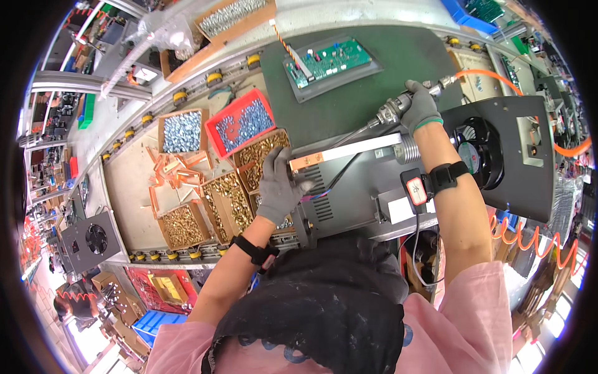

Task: Assembling electronic components and copper busbars into a solar inverter housing using a pneumatic screwdriver.

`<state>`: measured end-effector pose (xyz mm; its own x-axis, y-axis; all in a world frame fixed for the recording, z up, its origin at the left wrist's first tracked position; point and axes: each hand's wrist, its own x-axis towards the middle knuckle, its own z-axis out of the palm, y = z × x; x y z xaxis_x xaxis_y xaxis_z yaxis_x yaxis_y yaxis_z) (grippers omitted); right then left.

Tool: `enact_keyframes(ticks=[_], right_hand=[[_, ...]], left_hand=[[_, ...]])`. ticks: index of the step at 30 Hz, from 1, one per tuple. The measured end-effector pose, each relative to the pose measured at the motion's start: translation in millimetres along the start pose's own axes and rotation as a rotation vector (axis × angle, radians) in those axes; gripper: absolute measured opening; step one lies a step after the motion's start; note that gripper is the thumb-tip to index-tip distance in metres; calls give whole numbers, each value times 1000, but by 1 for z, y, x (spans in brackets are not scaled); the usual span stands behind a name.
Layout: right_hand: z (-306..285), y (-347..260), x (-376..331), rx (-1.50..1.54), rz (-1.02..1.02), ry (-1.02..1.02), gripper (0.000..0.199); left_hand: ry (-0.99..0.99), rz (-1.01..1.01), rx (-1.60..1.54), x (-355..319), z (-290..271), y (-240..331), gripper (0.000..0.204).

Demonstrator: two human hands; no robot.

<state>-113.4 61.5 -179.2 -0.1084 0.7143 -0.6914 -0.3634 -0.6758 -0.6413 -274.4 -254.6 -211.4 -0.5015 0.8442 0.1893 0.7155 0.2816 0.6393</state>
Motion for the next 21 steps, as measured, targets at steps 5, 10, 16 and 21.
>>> enact_keyframes(ticks=[5,10,16,21], right_hand=[[114,-110,-147,-210,-397,-295,19],[259,-180,-275,-255,-986,-576,27],[424,-203,-312,-520,-1475,-508,19],[468,-147,-320,-1014,-1430,-216,47]], left_hand=[[-274,-221,180,-4,-46,29,46],[-393,-269,241,-12,-69,38,40],[-304,-206,179,-16,-94,35,36],[-368,-258,136,-19,-110,29,32]])
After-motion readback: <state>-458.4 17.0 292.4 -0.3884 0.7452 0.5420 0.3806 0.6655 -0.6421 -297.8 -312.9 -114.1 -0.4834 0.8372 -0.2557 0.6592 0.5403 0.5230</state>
